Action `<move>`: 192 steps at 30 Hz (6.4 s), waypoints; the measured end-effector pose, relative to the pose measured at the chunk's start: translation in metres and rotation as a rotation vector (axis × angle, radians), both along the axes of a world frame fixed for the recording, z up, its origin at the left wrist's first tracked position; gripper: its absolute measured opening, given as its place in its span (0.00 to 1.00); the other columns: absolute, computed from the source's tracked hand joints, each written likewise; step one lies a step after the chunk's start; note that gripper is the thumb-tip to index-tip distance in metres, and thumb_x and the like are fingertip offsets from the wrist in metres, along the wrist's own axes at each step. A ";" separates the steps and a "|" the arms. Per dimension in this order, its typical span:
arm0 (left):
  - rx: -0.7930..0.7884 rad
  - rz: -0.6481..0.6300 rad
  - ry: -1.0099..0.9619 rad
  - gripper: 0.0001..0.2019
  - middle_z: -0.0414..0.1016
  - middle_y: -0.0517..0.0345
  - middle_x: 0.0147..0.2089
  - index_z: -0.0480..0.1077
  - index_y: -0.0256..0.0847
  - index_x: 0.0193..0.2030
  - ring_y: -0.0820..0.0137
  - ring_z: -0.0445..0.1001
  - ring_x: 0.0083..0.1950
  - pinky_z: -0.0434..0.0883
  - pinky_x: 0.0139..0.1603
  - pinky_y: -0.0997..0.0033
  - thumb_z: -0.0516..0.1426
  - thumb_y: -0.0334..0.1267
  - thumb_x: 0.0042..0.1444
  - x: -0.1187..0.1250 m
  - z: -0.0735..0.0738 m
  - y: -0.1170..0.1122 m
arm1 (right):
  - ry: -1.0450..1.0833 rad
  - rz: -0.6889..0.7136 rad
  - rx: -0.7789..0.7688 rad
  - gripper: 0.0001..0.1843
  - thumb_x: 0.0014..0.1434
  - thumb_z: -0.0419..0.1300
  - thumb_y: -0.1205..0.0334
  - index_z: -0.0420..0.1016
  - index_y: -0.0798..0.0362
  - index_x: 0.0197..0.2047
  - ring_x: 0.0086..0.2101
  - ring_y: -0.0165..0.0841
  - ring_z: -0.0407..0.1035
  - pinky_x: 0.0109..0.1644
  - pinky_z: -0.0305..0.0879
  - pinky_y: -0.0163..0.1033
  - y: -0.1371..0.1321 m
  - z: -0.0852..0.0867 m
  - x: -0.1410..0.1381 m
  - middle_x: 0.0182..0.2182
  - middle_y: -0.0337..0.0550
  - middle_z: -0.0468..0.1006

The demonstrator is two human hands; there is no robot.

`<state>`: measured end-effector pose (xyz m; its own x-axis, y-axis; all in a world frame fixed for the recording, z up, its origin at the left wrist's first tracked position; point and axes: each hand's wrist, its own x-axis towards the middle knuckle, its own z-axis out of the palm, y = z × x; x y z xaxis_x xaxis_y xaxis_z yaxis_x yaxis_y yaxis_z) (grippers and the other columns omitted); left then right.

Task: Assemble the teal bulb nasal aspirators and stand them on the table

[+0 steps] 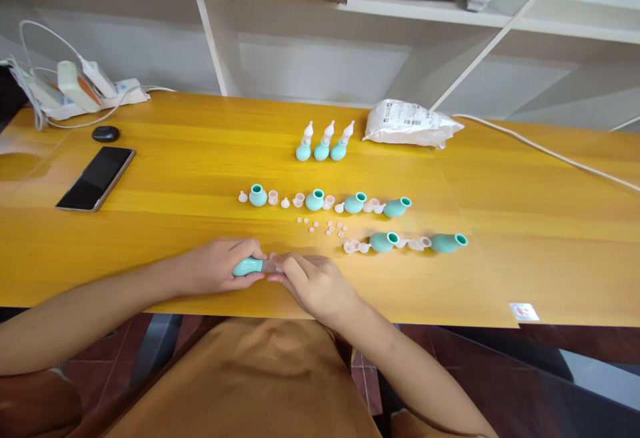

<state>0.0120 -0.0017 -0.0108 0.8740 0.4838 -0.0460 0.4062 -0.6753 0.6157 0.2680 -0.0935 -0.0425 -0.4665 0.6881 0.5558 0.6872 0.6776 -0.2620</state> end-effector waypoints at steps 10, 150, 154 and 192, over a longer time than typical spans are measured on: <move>-0.015 -0.004 -0.019 0.10 0.85 0.54 0.49 0.69 0.45 0.52 0.62 0.85 0.47 0.75 0.46 0.67 0.60 0.47 0.74 0.000 -0.001 0.001 | 0.004 0.019 -0.014 0.06 0.81 0.60 0.60 0.73 0.52 0.55 0.32 0.35 0.84 0.38 0.80 0.39 0.000 -0.001 0.001 0.42 0.47 0.90; 0.112 0.160 -0.232 0.05 0.79 0.55 0.47 0.78 0.43 0.46 0.65 0.79 0.46 0.74 0.52 0.63 0.60 0.33 0.68 -0.002 0.004 0.029 | -0.174 -0.172 -0.124 0.17 0.79 0.53 0.72 0.81 0.51 0.56 0.48 0.43 0.84 0.51 0.83 0.48 0.037 0.027 0.026 0.54 0.51 0.86; -0.034 0.162 -0.272 0.05 0.77 0.59 0.42 0.76 0.43 0.43 0.71 0.76 0.38 0.72 0.42 0.70 0.61 0.30 0.63 0.003 0.002 0.022 | -0.079 -0.064 -0.155 0.15 0.80 0.53 0.69 0.81 0.49 0.57 0.50 0.43 0.83 0.53 0.82 0.50 0.035 0.031 0.023 0.52 0.51 0.86; -0.359 0.127 -0.450 0.05 0.84 0.57 0.43 0.78 0.41 0.45 0.69 0.81 0.42 0.79 0.48 0.67 0.66 0.37 0.65 0.012 0.009 0.012 | 0.114 0.120 -0.181 0.13 0.79 0.60 0.67 0.82 0.48 0.61 0.44 0.38 0.84 0.48 0.80 0.45 0.022 0.040 0.012 0.48 0.45 0.89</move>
<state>0.0240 0.0101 -0.0015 0.7816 0.6089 0.1355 0.1163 -0.3557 0.9273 0.2801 -0.0715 -0.0022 -0.4920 0.7249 0.4821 0.5637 0.6873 -0.4582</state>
